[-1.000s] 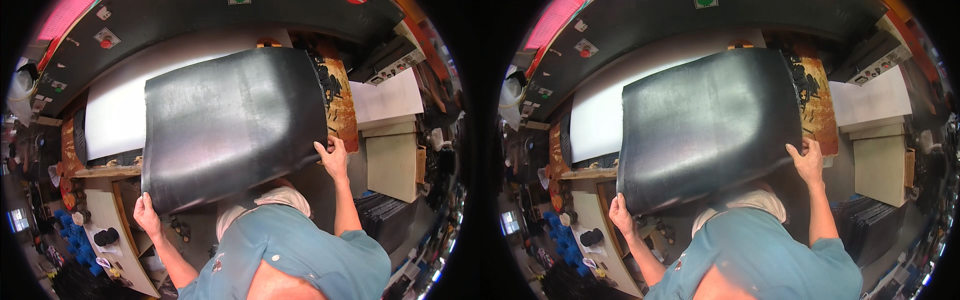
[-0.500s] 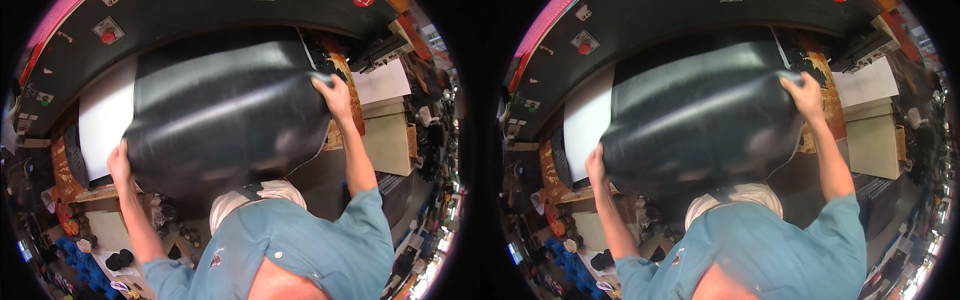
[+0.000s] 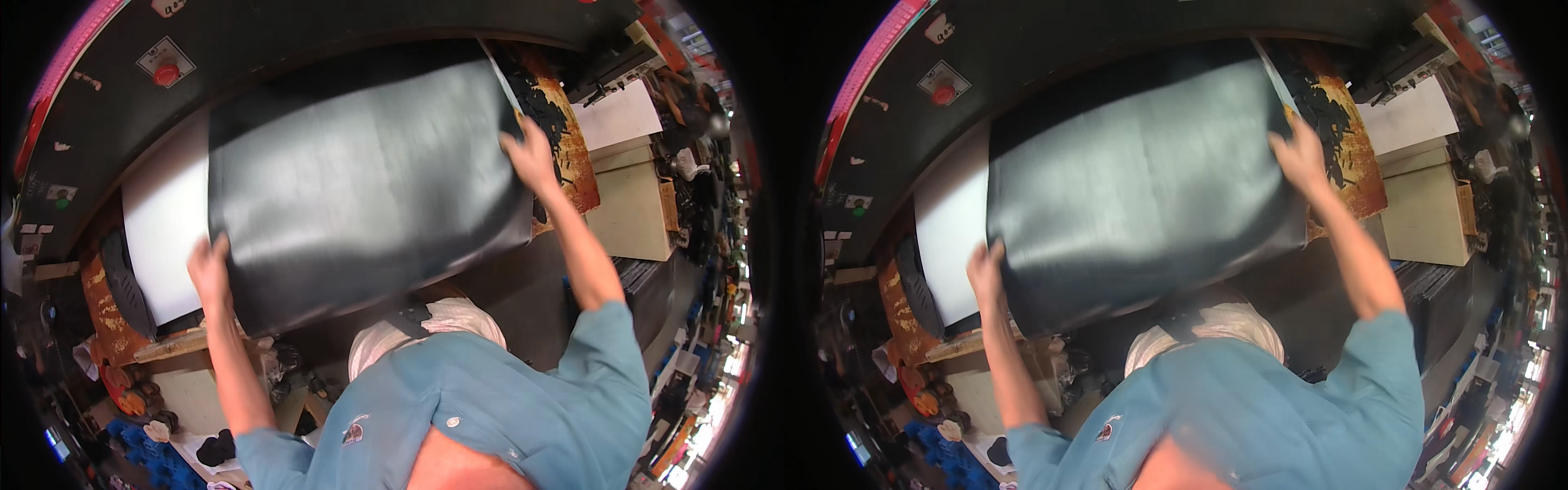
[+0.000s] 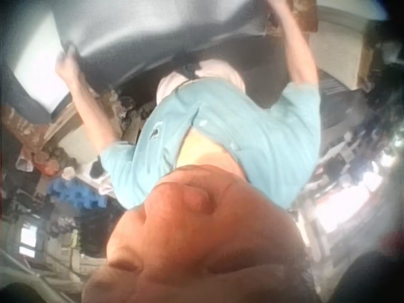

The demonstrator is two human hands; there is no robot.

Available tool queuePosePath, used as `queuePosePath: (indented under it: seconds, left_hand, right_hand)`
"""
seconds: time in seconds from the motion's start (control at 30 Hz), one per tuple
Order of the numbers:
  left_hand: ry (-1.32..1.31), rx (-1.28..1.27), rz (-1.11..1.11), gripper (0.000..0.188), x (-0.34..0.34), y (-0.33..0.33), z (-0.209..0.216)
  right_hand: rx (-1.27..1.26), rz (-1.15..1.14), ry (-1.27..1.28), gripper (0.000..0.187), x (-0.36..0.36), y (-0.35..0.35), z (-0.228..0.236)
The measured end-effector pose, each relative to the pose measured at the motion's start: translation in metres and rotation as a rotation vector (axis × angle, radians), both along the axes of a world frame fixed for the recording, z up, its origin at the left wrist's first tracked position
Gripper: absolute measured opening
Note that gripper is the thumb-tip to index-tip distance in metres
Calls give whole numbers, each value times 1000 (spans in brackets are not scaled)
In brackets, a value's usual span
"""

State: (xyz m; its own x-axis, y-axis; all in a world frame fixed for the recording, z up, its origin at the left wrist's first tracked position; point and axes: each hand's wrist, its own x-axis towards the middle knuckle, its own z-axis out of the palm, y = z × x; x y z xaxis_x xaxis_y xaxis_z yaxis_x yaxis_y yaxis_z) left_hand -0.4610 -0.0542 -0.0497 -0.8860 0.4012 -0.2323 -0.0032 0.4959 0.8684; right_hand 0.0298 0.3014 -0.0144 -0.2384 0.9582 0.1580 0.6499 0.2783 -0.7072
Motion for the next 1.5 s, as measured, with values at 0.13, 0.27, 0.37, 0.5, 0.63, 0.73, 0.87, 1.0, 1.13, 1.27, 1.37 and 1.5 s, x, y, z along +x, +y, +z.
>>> queuePosePath:
  seconds: [0.13,0.27,0.37,0.5,0.63,0.73,0.87,1.0,1.13,1.27,1.37,1.5]
  left_hand:
    - [348,35,-175,62,-79,111,14]
    - [444,-204,-220,73,-65,27,20]
    - [469,-328,-231,61,4,-57,15]
    - [552,-373,-235,57,68,-89,16]
    - [287,-199,-95,55,76,-81,21]
    - [-26,84,-59,32,63,-80,22]
    - [156,140,-89,19,43,-73,15]
    - [234,83,-105,21,31,-73,2]
    - [450,44,-174,25,-5,-35,-5]
    - [685,-20,-161,44,-87,83,-7]
    - [684,-248,-212,53,-109,110,-19]
    - [763,-311,-177,55,-94,80,-35]
  right_hand:
    - [51,-47,-81,70,-89,100,45]
    - [40,16,-210,60,-23,24,32]
    - [2,-42,-256,43,42,-83,7]
    - [10,-210,-286,49,66,-164,-21]
    - [125,-269,-335,57,68,-170,-27]
    - [-100,-263,-241,51,80,-155,-13]
    - [-245,-234,-250,43,79,-150,-5]
    - [-261,-117,135,38,62,-161,-11]
    - [-133,-86,-26,38,24,-111,12]
    - [76,-21,-228,54,-68,12,38]
    - [-23,-57,-152,64,-69,39,37]
    - [60,-57,-292,69,-35,7,6]
